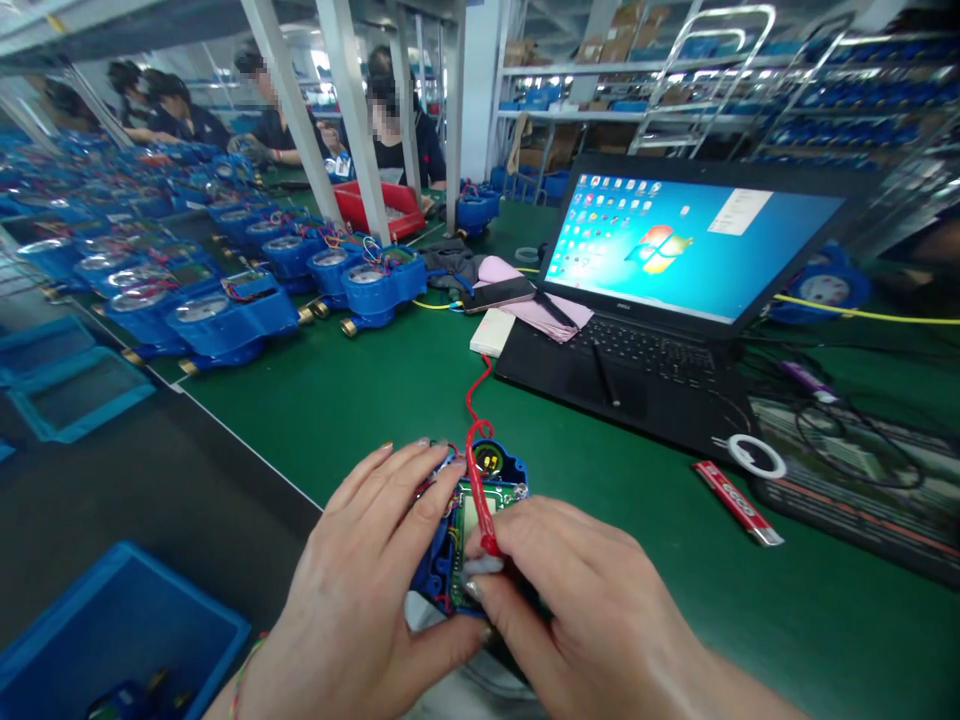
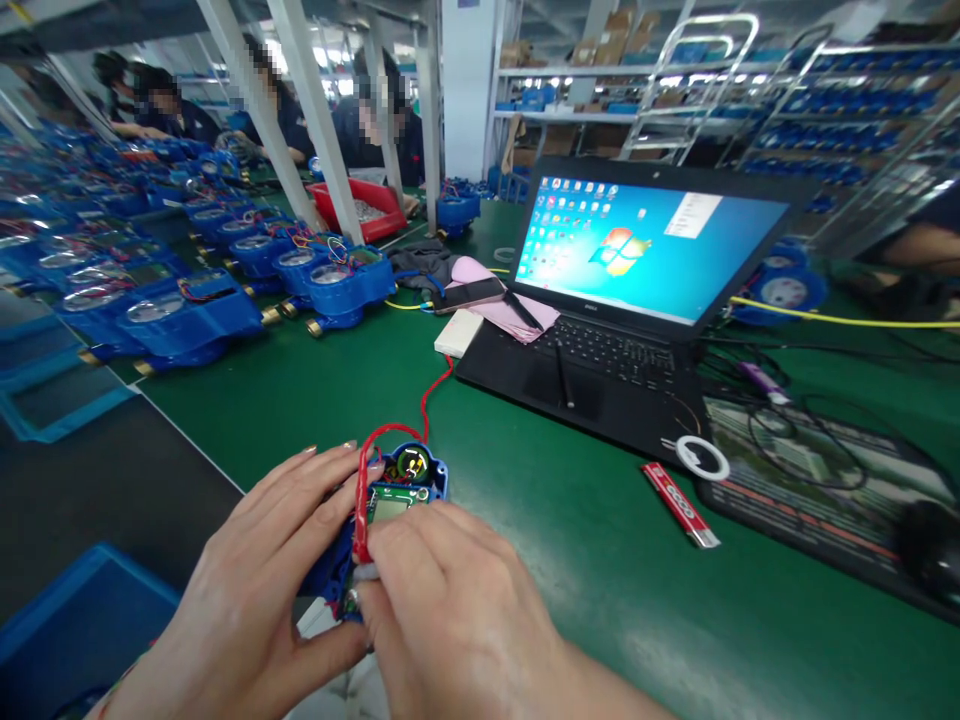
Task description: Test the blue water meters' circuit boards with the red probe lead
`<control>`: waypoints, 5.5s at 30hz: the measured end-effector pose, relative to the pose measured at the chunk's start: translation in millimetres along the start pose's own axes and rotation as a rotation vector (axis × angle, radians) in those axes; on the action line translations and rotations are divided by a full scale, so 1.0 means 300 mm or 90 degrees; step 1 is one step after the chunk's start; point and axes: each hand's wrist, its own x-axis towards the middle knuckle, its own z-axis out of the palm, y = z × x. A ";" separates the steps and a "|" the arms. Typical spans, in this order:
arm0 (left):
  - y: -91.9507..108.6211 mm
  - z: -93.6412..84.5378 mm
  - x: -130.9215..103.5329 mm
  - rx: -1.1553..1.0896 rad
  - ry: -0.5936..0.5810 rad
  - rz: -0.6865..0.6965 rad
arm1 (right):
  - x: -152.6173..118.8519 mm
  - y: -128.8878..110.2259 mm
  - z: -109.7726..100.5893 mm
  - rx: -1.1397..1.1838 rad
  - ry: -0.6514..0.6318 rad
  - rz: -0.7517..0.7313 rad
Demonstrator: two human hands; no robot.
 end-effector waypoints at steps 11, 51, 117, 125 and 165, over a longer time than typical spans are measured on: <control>0.009 0.000 0.007 -0.058 0.003 -0.024 | 0.009 -0.011 -0.023 -0.035 -0.023 0.001; 0.006 0.003 0.009 -0.074 0.006 -0.028 | 0.024 -0.010 -0.026 -0.048 -0.019 -0.007; 0.001 0.005 0.007 -0.078 0.016 -0.024 | 0.003 -0.023 -0.019 -0.075 -0.017 -0.004; 0.006 -0.002 0.001 -0.081 -0.012 -0.039 | 0.022 -0.015 -0.046 0.039 -0.083 0.081; 0.004 -0.006 0.011 -0.082 -0.014 -0.039 | 0.009 -0.016 -0.023 -0.067 -0.038 -0.014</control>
